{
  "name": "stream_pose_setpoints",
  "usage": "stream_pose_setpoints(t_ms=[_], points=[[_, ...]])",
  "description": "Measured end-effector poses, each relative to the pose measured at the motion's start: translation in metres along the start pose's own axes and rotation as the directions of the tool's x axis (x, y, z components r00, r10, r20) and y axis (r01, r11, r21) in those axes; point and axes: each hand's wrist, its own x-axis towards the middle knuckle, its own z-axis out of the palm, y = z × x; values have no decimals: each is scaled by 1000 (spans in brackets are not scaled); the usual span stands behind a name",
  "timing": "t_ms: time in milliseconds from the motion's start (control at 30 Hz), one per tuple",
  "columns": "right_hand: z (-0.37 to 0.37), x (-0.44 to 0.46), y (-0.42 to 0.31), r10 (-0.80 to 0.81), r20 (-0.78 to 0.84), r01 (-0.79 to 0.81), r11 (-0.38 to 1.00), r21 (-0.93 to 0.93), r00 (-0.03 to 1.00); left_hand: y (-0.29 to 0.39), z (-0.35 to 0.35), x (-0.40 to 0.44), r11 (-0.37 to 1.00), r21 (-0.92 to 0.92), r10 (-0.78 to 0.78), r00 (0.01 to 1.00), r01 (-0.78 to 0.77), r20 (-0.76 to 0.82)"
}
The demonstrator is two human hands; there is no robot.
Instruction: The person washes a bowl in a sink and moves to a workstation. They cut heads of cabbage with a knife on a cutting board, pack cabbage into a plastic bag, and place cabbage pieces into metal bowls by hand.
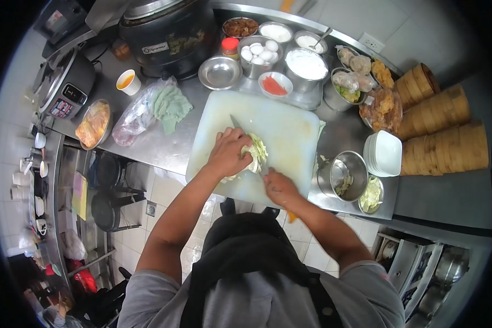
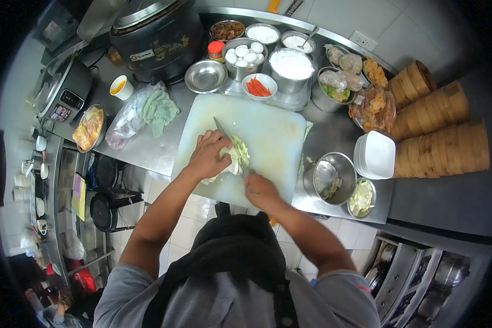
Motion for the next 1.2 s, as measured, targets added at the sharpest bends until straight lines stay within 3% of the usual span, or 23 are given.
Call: stream_pose_setpoints(t_ms=[33, 133, 333, 433, 600, 833, 900, 1000, 1200], points=[[8, 9, -4, 60, -43, -60, 998, -1, 997, 0, -1, 1, 1000, 11, -6, 1000, 6, -5], [3, 16, -3, 23, -79, -27, 998, -51, 997, -1, -2, -3, 999, -17, 40, 996, -41, -77], [-62, -24, -27, 38, -93, -52, 986, -155, 995, 0, -2, -3, 994, 56, 93, 994, -90, -52], [-78, -45, -33, 11, -1, -11, 979, -201, 1000, 0, -3, -4, 996, 46, 76, 996, -74, -42], [-94, -58, -43, 103, 138, -76, 979, -191, 985, -1, -4, -3, 999, 1, 42, 999, -42, -19], [-65, -45, -31, 100, 137, -81, 987, -141, 985, -1, -5, -1, 999, -7, 33, 999, -33, 0], [-25, -18, -9, -62, -38, 61, 998, -25, 997, -3, -3, 0, 999, -2, 40, 999, -40, -10], [16, 17, -15, -9, -123, 1, 998, -59, 992, -3, 1, -3, 998, -10, 53, 996, -54, -74], [-24, 0, -26, -4, -143, -21, 985, -173, 990, -11, 3, -10, 991, -76, 86, 958, -110, -273]])
